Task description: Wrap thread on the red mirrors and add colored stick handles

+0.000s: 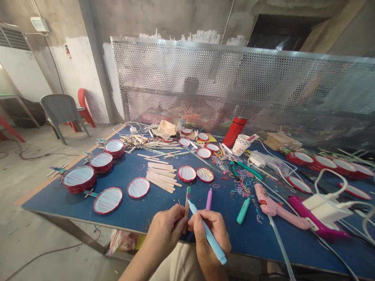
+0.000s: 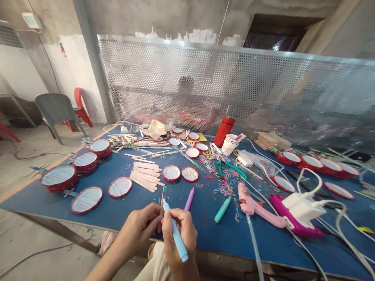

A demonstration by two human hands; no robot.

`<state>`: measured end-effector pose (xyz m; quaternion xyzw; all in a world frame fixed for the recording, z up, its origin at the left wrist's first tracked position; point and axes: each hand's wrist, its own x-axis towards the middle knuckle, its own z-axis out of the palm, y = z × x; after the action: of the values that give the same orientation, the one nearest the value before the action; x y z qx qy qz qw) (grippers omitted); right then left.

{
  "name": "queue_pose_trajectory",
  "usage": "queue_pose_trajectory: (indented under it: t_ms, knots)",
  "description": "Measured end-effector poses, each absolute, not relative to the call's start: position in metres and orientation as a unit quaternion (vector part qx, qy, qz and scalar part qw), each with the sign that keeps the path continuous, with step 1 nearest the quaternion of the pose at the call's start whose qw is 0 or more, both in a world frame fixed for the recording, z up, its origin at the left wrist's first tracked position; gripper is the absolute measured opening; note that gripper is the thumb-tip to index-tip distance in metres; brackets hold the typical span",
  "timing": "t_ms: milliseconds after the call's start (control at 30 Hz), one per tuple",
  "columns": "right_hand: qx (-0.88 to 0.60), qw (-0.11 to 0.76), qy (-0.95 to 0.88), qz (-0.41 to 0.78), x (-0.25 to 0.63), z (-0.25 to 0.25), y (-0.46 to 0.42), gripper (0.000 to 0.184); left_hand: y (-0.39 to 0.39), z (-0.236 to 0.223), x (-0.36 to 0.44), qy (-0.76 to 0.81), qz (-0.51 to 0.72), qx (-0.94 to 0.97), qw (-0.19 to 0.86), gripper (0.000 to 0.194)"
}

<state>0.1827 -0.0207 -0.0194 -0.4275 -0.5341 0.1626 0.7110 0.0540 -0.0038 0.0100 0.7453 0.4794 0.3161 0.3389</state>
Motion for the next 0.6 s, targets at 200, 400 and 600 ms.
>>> queue_pose_trajectory:
  t_ms: [200,400,600]
  knots:
    - [-0.430,0.712,-0.531,0.161,0.1828,-0.0190,-0.0209,0.009,-0.0036,0.0101,0.0538,0.479,0.320,0.742,0.344,0.016]
    - [-0.422,0.727,-0.518,0.157,0.1835,-0.0184,-0.0217,0.006,-0.0037,0.0118,0.0539,0.478,0.314,0.739,0.356,0.016]
    - [-0.416,0.722,-0.527,0.167,0.1829,-0.0209,-0.0204,0.005,-0.0044,0.0106,0.0539,0.480,0.315,0.743,0.344,0.015]
